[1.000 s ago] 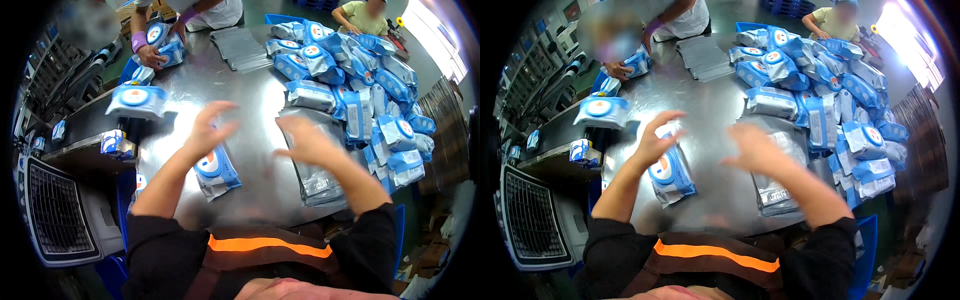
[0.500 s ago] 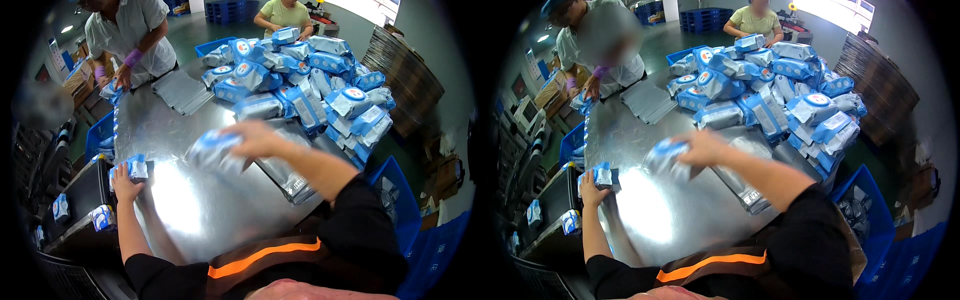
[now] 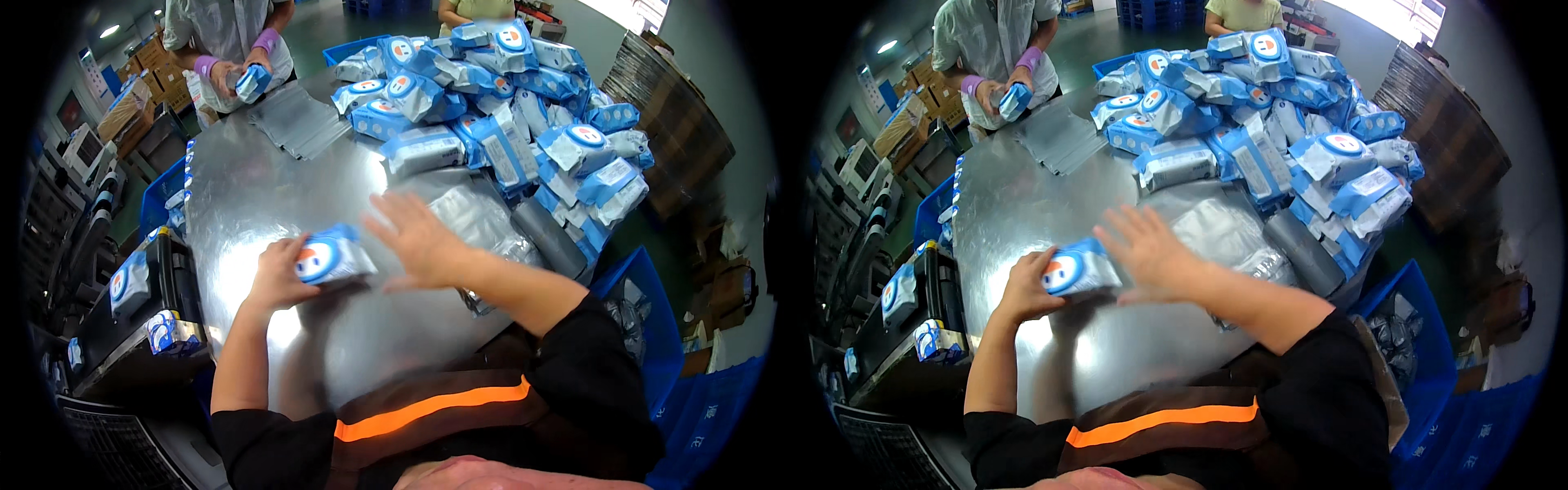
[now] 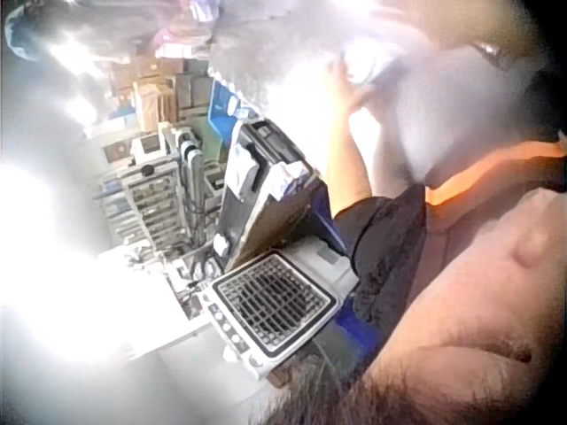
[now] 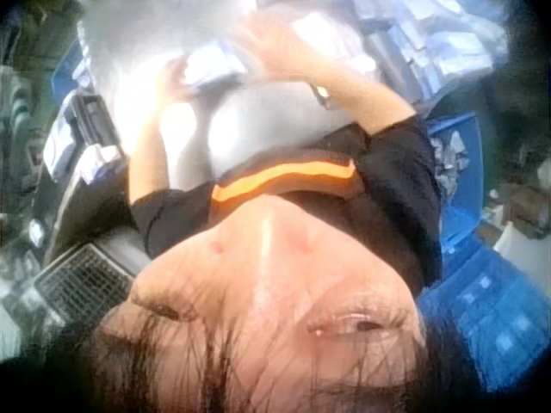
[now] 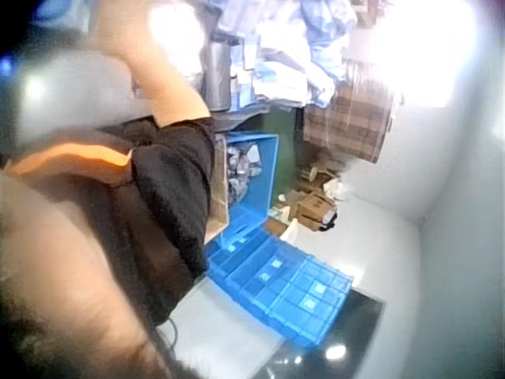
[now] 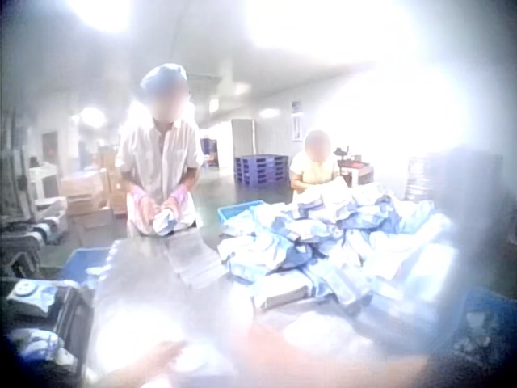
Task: The person places individual packs of wet wipes into larger gray plastic shipping bags by hand on a metal table, occasionally clearing space or moving finished bags aside.
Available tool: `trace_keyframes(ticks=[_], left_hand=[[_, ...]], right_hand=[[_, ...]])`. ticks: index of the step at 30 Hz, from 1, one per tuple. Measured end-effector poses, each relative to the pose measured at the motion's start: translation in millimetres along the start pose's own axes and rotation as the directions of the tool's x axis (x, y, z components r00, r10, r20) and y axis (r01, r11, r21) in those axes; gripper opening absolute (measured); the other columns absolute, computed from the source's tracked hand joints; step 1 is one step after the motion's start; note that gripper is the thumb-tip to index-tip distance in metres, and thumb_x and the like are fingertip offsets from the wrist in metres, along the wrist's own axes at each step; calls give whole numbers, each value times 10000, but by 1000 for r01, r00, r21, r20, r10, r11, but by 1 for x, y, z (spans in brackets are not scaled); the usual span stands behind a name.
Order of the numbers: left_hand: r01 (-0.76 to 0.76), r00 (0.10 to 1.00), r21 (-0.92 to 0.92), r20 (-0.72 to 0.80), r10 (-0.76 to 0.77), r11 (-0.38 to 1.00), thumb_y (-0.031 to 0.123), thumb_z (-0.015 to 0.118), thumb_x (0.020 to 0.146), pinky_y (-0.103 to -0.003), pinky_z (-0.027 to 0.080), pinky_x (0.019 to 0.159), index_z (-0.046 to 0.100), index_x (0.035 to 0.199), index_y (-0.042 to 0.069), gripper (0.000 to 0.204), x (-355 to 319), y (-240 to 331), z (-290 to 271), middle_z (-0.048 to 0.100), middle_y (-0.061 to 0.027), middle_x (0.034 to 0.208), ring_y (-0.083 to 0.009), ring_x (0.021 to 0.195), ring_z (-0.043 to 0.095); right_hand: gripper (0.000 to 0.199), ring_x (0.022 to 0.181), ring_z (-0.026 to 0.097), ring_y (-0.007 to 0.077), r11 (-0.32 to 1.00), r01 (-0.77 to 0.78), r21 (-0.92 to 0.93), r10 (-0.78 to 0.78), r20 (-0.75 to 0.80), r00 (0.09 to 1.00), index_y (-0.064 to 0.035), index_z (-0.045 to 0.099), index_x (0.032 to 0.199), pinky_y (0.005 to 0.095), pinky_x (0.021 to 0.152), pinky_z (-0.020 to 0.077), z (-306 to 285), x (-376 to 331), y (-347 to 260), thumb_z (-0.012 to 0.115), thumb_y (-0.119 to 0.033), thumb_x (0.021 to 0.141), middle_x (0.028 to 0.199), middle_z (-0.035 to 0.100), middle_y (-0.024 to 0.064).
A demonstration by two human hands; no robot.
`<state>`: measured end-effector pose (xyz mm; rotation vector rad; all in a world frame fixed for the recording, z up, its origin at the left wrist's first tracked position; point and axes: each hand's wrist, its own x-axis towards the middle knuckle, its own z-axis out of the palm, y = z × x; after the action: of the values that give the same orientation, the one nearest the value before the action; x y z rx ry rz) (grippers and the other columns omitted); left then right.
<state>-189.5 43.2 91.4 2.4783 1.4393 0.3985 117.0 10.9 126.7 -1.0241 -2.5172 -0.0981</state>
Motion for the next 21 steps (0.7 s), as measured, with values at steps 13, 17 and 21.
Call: trace_keyframes(ticks=[13, 17, 21], left_hand=[[-169, 974, -572, -221, 48, 802, 243, 708, 868, -440, 430, 1027, 597, 1278, 53, 465, 93, 168, 103, 605, -159, 1258, -348, 1212, 549], [-315, 935, -123, -214, 284, 941, 520, 617, 889, -539, 268, 1143, 543, 1353, 54, 662, 128, 216, 180, 478, -188, 1442, -362, 1384, 386], [-325, 945, 14, -12, 326, 945, 686, 545, 833, -594, 151, 1173, 438, 1452, 62, 885, 132, 223, 208, 323, -199, 1555, -413, 1453, 246]], right_hand=[[649, 1242, 547, 240, -46, -165, 985, 887, 116, 446, -2, 394, 1459, 395, 1070, 429, -59, -210, 30, 658, -175, 892, 1380, 540, 128], [655, 1320, 495, 288, -153, 160, 975, 933, 90, 348, -17, 341, 1493, 432, 1110, 390, -69, -259, 26, 575, -284, 943, 1453, 488, 152], [646, 1335, 479, 296, -96, 138, 986, 946, 47, 321, -24, 334, 1499, 452, 1131, 357, -64, -283, 21, 541, -298, 952, 1480, 467, 143]])
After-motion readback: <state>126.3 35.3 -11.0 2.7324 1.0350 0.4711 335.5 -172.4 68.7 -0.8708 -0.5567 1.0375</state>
